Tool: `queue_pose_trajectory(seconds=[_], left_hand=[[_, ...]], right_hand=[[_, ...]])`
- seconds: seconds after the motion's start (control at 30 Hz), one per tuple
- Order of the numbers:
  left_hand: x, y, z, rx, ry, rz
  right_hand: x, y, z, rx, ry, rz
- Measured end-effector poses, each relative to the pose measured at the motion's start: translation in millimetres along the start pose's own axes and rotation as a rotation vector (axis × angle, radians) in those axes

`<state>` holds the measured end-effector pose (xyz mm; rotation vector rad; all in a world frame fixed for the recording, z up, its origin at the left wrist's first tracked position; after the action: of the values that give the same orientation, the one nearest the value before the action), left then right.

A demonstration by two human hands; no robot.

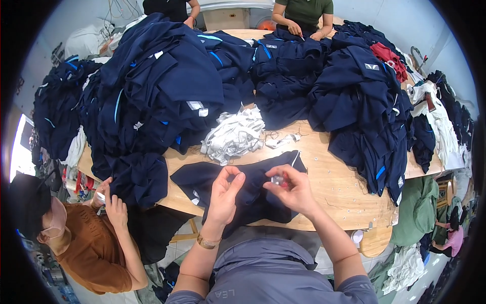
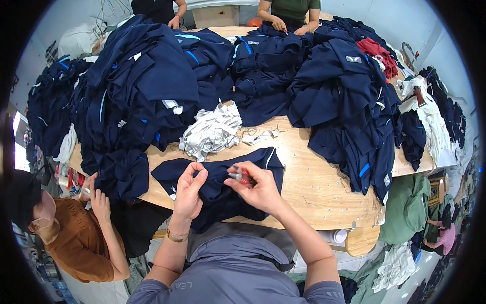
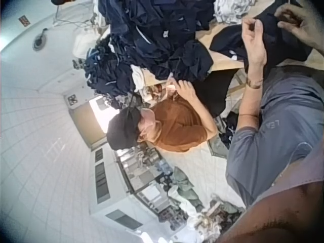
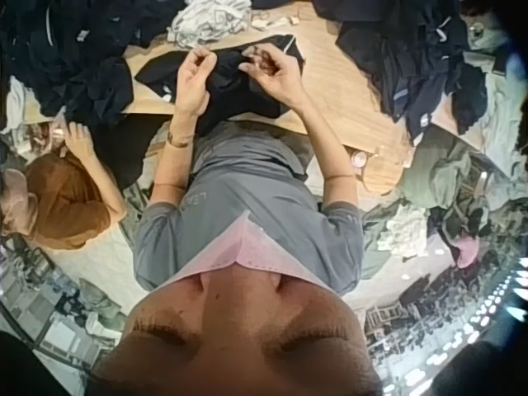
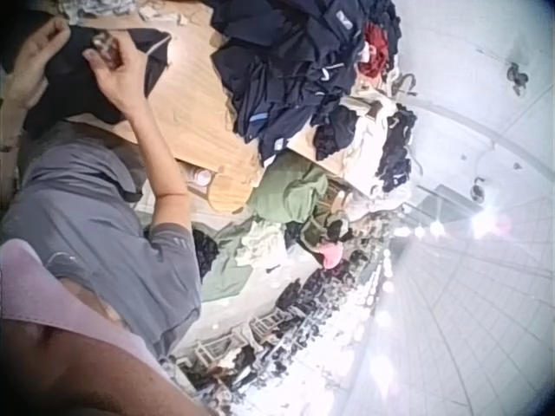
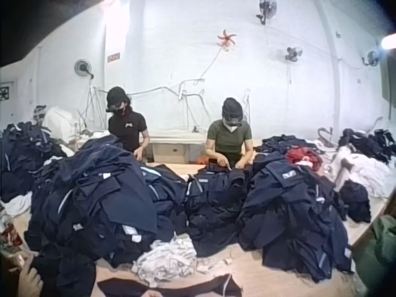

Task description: Trimming loose threads from blue athletic shirts using small scissors.

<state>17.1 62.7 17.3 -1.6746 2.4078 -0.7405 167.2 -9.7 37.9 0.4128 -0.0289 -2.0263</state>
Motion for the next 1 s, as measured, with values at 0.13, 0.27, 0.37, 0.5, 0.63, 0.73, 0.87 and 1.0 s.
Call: queue_pose_trajectory(seconds=[0.13,0.27,0.37,0.5,0.63,0.73,0.87,1.0], left_hand=[[1,-1,7,0.028,0.042,0.03],[1,2,7,0.016,0.065,0.041],[1,3,8,0.027,0.064,0.004],[0,3,8,0.035,0.072,-0.001],[0,1,9,0.034,0.06,0.009],[-1,1,10,0.037,0.064,0.018],[-5,1,11,0.067,0.077,0.019],[-9,6,11,0.069,0.061,0.04]], right_hand=[[2,-12,-7,-0.032,0.13,0.022],[-1,-12,-17,-0.128,-0.05,-0.073],[-2,-10,-31,-0.269,-0.218,-0.183],[5,-6,-32,-0.28,-0.271,-0.185],[10,-10,-22,-0.214,-0.214,-0.125],[6,-16,-17,-0.198,-0.165,-0.059],[-7,-21,-35,-0.672,-0.6,0.088],[-8,-20,-48,-0.565,-0.671,0.135]])
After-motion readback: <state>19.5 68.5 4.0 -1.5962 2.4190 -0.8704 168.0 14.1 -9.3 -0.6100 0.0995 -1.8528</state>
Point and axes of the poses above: each hand's wrist, its own x-axis away from the middle knuckle, its own y-axis out of the back of the hand, z = x × y, the point moved 4 cm from there along -x, towards the middle knuckle, and after that the axes turned 10 degrees about -z, right-handed, at the moved point
